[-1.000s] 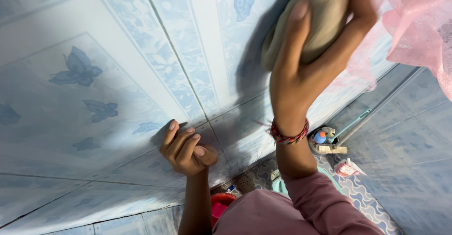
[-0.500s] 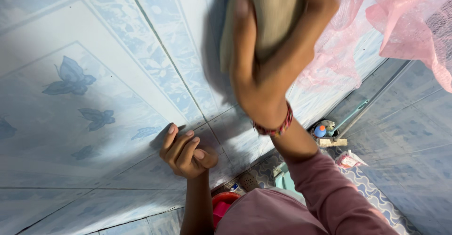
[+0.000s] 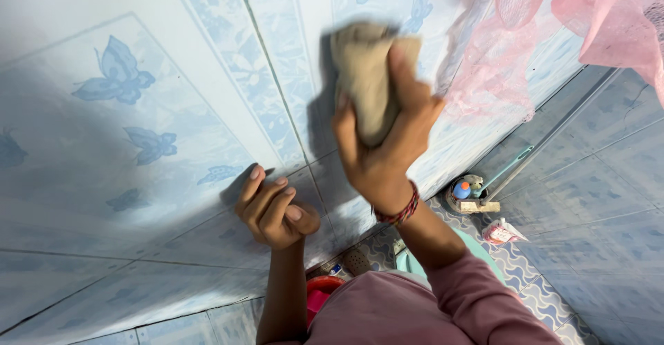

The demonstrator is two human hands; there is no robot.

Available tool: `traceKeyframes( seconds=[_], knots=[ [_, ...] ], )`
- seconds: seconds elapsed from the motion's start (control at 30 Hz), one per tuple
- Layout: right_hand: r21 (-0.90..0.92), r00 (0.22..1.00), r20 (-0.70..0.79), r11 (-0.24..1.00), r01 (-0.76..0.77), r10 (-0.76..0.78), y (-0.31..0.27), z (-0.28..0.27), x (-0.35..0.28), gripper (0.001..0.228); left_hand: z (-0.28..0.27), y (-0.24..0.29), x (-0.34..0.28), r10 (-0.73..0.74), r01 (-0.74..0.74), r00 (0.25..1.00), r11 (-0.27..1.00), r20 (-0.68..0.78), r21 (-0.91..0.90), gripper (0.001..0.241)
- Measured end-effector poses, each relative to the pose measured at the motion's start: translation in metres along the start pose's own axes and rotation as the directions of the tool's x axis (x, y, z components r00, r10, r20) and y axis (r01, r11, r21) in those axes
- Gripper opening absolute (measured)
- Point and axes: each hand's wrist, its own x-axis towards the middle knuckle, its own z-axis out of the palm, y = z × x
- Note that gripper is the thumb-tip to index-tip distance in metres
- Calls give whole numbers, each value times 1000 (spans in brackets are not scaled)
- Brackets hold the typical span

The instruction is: The person wipes the wall tiles with a cloth, moving the cloth across the surface and grout lines, then folds the cloth and continues wiping different sections of the wall.

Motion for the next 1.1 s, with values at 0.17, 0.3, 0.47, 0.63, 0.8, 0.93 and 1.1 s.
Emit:
traceKeyframes(
  seconds=[0.17, 0.3, 0.47, 0.63, 0.8, 0.93, 1.1],
  knots=[
    [51, 995, 100, 999, 10, -15, 7, 0, -63, 68, 0, 2, 2, -3, 3, 1000, 1000, -4, -11, 26],
    [106, 997, 77, 994, 5, -13, 15, 7, -65, 69, 0, 0, -1, 14, -15, 1000, 999, -20, -38, 26],
    [67, 989, -104, 992, 108, -100, 10, 26, -22, 68, -3, -3, -6, 26, -27, 1000, 998, -13, -50, 26],
    [213, 988, -116, 974, -75, 102, -8, 35, -9, 64, -5, -3, -5, 30, -30, 999, 999, 22, -14, 25],
    [128, 999, 35, 991, 30, -35, 8, 23, -59, 68, -4, -1, -6, 18, -18, 1000, 999, 0, -27, 27],
    [118, 985, 37, 980, 161, -167, 30, 22, -111, 67, -1, 1, -6, 11, -11, 1000, 1000, -17, -27, 28],
    [-16, 974, 42, 975, 222, -221, 80, 21, -107, 71, 1, 1, -9, 12, -12, 1000, 1000, -7, -21, 26]
  ],
)
